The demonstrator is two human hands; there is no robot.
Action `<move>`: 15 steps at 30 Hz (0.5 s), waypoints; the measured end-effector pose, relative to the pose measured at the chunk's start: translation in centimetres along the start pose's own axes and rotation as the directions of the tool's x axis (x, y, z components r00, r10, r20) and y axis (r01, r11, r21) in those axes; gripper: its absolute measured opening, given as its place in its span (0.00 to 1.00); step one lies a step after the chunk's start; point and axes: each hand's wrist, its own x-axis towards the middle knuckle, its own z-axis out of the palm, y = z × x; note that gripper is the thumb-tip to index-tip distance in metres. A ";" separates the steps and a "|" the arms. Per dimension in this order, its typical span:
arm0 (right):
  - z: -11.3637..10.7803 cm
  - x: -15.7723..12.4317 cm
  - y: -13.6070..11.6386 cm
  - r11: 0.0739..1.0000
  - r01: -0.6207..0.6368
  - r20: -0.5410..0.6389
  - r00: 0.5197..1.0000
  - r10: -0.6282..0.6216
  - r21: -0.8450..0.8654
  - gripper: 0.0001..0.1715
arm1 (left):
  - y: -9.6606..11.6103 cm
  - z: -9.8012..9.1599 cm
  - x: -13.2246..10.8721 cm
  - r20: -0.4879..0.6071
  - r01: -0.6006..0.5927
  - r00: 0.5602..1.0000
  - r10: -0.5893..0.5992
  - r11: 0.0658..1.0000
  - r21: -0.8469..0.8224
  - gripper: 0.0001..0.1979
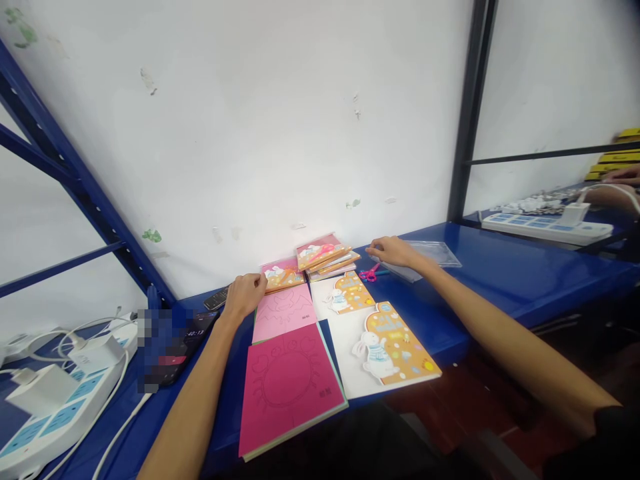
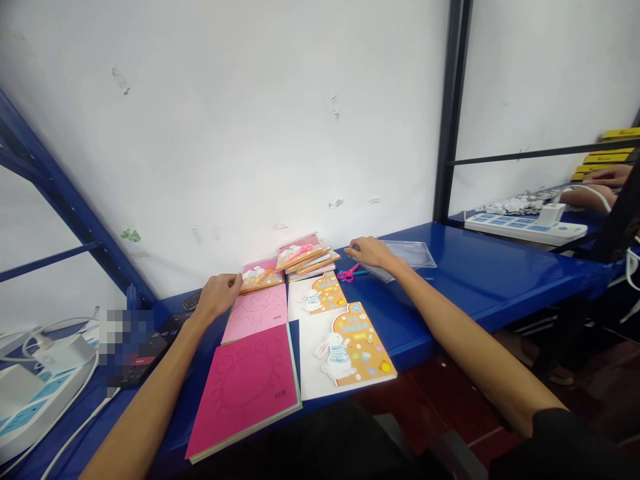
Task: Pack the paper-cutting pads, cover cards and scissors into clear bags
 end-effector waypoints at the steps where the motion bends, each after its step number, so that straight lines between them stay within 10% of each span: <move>1: -0.1 -0.1 -0.2 1.000 -0.002 -0.004 1.000 0.002 -0.001 0.19 | 0.1 0.0 -0.1 -0.001 0.000 1.000 0.000 1.000 -0.001 0.18; 10: -3.3 -4.2 -2.8 0.985 0.069 -0.096 0.994 -0.054 0.156 0.26 | 1.8 -3.9 -2.0 -0.074 0.034 0.997 -0.036 0.999 -0.035 0.20; 15: -4.4 -10.3 -3.4 0.928 0.064 0.094 0.990 -0.106 0.367 0.33 | 3.9 -7.9 -10.3 -0.059 -0.005 0.998 -0.003 0.990 -0.137 0.23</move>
